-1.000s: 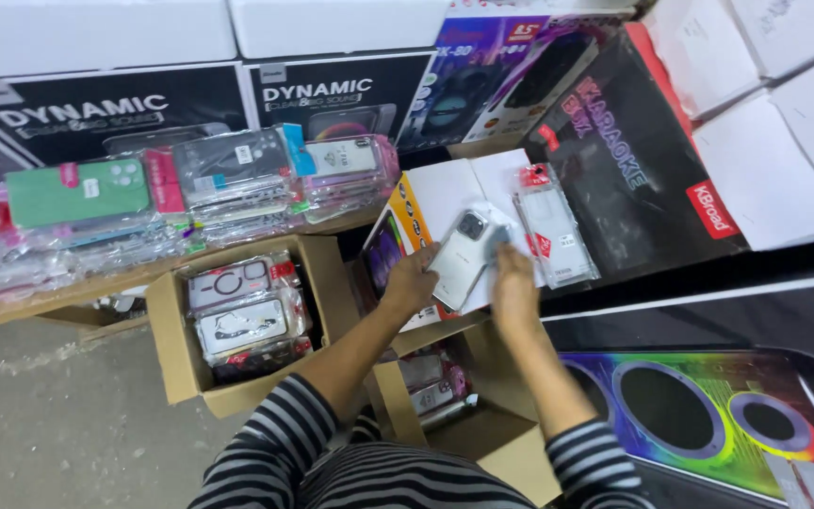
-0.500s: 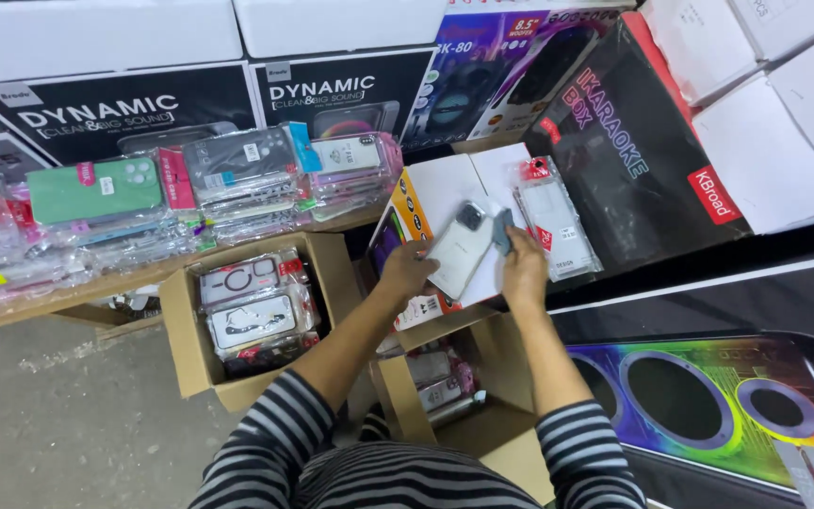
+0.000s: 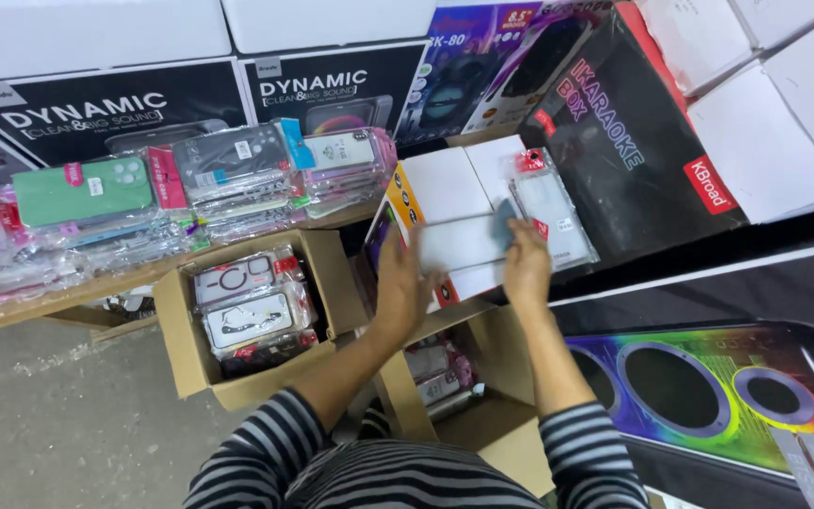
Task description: Packing various phone cases from a shelf into a cardboard box.
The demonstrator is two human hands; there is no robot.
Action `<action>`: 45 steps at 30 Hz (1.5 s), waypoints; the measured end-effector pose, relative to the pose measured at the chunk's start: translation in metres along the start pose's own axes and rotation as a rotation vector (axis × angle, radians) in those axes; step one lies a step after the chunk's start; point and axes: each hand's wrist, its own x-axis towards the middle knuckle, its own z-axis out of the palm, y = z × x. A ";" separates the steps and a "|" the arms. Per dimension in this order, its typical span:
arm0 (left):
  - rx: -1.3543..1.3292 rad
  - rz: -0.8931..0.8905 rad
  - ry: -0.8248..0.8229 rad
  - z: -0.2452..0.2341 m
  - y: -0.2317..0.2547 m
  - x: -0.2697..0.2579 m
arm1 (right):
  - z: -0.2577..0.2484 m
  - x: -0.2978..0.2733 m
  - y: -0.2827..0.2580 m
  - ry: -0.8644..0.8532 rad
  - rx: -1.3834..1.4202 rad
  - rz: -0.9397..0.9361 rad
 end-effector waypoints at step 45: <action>0.046 0.050 0.027 -0.100 -0.055 -0.029 | 0.026 -0.005 -0.087 -0.392 1.148 0.873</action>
